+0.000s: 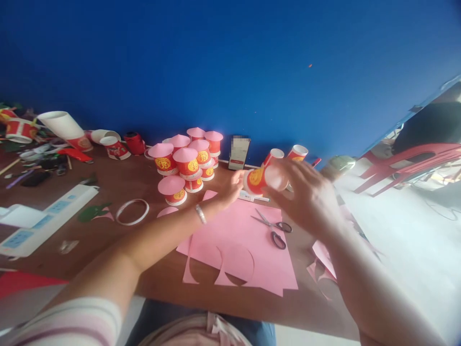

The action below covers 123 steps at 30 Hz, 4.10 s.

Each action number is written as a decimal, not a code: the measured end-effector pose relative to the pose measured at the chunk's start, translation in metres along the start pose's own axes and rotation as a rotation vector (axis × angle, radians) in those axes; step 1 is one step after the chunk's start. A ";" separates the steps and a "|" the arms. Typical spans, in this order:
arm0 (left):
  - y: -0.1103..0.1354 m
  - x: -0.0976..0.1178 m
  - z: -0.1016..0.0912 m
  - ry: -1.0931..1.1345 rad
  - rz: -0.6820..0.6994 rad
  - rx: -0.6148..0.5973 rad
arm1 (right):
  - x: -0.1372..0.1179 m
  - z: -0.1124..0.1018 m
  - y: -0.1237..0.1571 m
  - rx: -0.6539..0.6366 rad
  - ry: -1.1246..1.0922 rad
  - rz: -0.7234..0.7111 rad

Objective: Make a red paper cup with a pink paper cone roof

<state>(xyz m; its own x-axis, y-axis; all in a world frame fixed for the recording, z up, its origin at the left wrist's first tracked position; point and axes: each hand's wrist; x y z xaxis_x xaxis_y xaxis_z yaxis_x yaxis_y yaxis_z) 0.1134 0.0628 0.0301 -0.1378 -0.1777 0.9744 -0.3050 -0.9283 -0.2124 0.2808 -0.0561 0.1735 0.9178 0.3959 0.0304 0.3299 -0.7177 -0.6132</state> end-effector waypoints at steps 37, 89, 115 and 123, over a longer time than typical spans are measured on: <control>0.109 0.001 -0.054 -0.201 0.083 -0.306 | -0.059 0.133 0.085 -0.337 -0.712 0.402; 0.106 0.010 -0.052 -0.326 0.116 -0.281 | -0.059 0.138 0.081 -0.327 -0.622 0.329; 0.106 0.004 -0.056 -0.407 0.132 -0.196 | -0.013 0.138 0.094 -0.369 -0.654 0.175; 0.106 0.002 -0.060 -0.397 0.128 -0.219 | 0.013 0.135 0.075 -0.370 -0.204 0.315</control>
<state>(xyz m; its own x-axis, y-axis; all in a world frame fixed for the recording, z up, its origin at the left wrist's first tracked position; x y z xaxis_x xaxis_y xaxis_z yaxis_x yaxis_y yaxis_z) 0.0241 -0.0165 0.0053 0.1709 -0.4368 0.8832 -0.5069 -0.8076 -0.3013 0.2873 -0.0276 0.0213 0.9355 0.2056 -0.2874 0.1349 -0.9595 -0.2472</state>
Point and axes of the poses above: each hand's wrist, its own y-axis away from the middle knuckle, its own z-axis out of the palm, x = y × z, and after that the axes turned 4 degrees about y, right-handed
